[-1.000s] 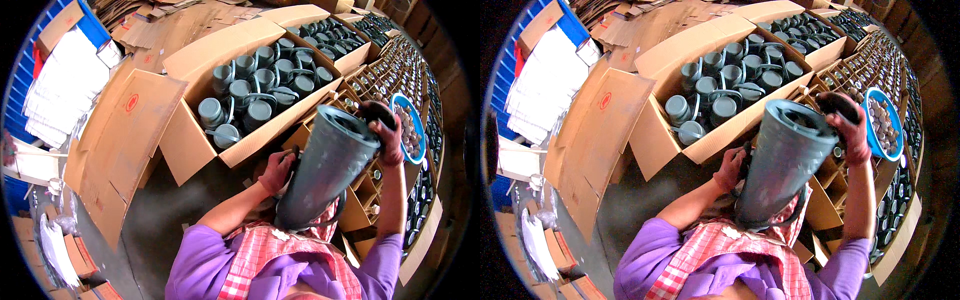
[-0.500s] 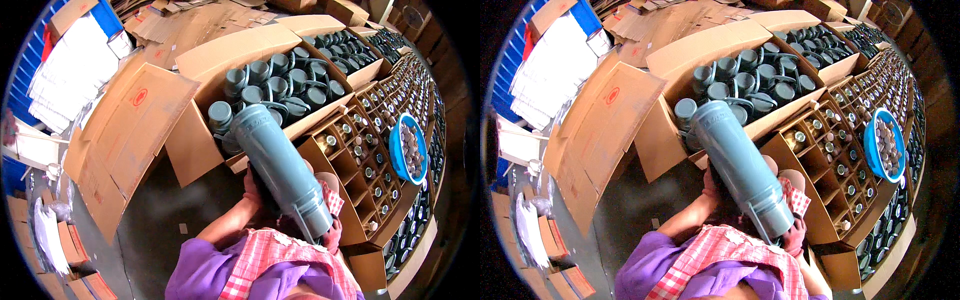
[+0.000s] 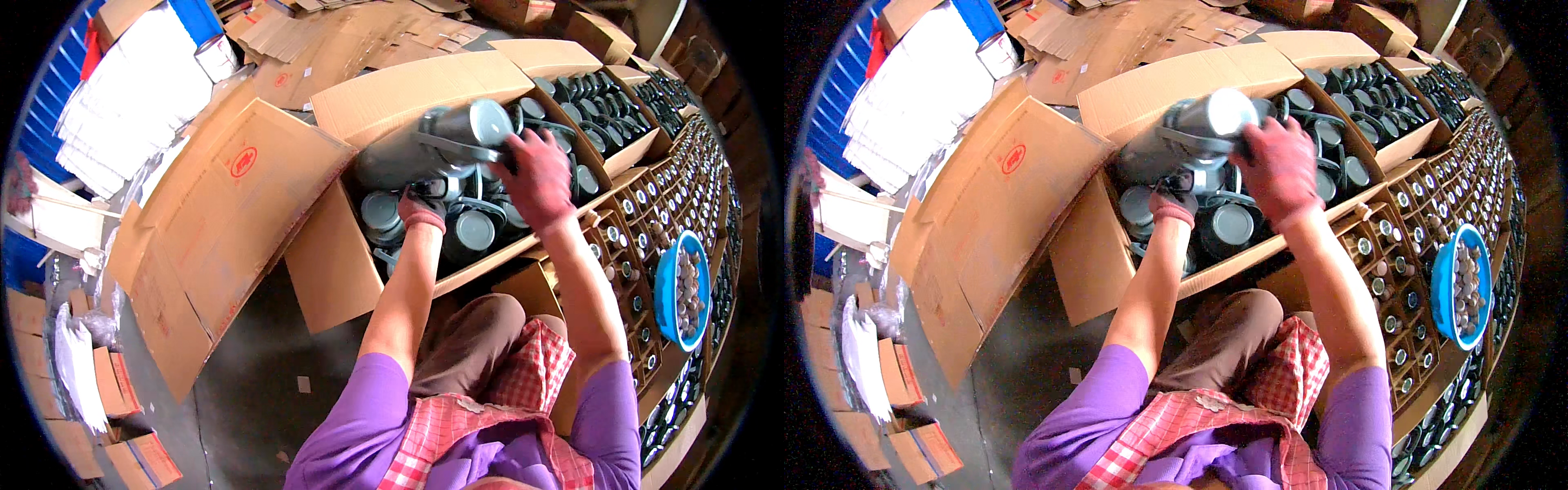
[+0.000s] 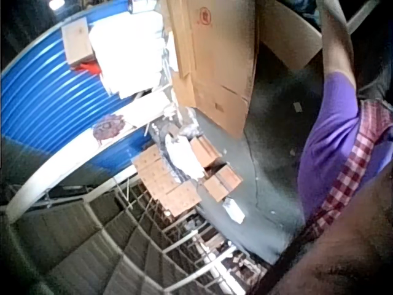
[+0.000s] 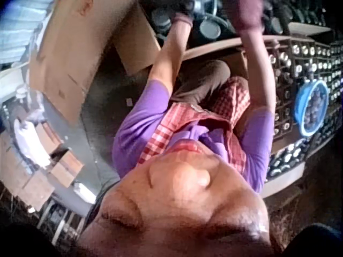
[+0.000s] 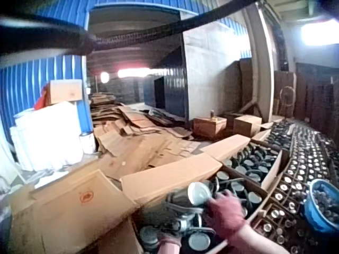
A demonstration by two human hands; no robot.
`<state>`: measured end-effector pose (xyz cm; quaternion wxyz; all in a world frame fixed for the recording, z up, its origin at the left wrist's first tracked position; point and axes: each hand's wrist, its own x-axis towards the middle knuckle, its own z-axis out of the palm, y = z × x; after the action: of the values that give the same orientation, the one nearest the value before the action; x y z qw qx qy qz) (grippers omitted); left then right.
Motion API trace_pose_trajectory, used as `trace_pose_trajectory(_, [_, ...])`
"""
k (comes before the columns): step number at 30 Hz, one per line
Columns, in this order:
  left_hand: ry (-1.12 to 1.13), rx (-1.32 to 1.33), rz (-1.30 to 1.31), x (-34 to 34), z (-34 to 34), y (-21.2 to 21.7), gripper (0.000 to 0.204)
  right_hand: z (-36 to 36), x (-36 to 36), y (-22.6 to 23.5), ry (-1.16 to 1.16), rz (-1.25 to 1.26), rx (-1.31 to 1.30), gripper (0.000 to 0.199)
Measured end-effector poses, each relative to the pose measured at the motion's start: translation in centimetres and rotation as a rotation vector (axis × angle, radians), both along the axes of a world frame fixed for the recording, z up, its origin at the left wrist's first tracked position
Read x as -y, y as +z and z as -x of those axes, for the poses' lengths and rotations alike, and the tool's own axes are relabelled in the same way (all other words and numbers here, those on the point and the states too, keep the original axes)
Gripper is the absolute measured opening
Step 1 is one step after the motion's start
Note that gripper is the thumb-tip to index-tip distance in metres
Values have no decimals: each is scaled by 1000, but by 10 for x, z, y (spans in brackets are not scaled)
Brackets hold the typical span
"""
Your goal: The person assembles vacuum flasks by hand. They insert glass liners into plastic housings, place stoppers on the liners from a bowl, and screw on the remaining plastic components to complete the assembly before placing the flasks into partitioned cardboard boxes.
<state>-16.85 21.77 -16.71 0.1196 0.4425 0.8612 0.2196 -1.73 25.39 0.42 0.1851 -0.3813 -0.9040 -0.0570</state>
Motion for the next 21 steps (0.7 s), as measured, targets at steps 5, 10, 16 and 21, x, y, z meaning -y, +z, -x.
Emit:
trace_pose_trajectory(5, [203,602,-583,2,44,-94,43,130,7,-36,309,-102,110,20])
trace_pose_trajectory(10, [328,2298,-1116,-2,4,-65,45,149,-27,-139,293,215,322,26])
trace_pose_trajectory(16, [415,1550,-891,10,10,-24,35,124,-33,-142,399,402,-29,31])
trace_pose_trajectory(21, [76,365,-778,-36,39,13,52,50,-38,-101,404,296,-464,33])
